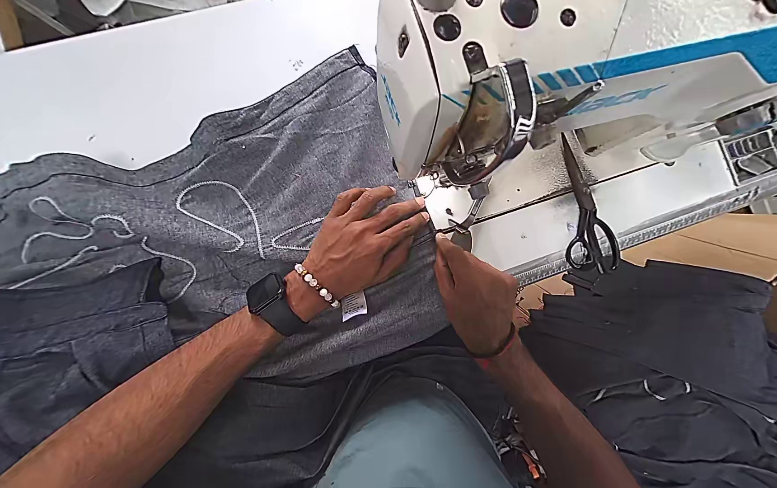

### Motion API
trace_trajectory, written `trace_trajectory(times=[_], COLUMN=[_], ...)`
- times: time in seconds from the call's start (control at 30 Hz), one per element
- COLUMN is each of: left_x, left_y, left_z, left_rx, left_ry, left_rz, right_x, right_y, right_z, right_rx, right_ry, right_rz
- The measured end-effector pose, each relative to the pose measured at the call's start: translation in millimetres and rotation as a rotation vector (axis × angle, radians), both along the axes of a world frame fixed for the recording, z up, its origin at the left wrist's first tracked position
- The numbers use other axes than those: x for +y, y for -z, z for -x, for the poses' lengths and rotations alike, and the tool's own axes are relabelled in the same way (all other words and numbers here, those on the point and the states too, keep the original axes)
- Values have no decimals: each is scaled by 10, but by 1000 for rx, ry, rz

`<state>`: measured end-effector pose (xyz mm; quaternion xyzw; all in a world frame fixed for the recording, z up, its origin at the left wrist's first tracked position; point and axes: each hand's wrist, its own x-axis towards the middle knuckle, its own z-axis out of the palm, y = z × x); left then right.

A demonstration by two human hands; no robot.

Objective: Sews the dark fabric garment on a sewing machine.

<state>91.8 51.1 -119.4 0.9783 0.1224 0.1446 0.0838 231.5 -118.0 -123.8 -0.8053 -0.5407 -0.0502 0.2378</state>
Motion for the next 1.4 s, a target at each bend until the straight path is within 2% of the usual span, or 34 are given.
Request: trace_trajectory(times=[0.17,0.4,0.53,0.7,0.8,0.87,0.9,0.97,1.03,1.17,1.3,1.4], left_x=[38,90,303,727,880,652,455,67,-87,12,221,256], left_y=[7,-6,-1,5,-61,-163,-212,-193,-72,25,-9,-4], left_z=[13,-8,-22,-55,-84,-76,-76,-74,-39,43,72,89], left_rx=[12,-10,-31,-130,-119,-44,-12,-44,-111,-52,5,16], left_ry=[79,30,31,163,199,105,37,-120,-196,-88,2,20], left_rz=[33,10,-18,-116,-184,-194,-131,134,334,225,138,113], right_x=[6,110,376,632,723,717,712,662,608,532,535,480], right_y=[-108,-173,-258,-280,-281,-247,-234,-222,-223,-260,-275,-156], right_z=[-26,-113,-136,-130,-79,-56,-57,-60,-86,-162,-201,-124], right_rx=[35,68,17,-15,-34,-48,-44,19,147,322,320,178], right_ry=[-20,-39,-18,-9,19,44,59,92,135,169,92,59], right_rz=[138,207,294,301,325,295,268,210,156,207,184,95])
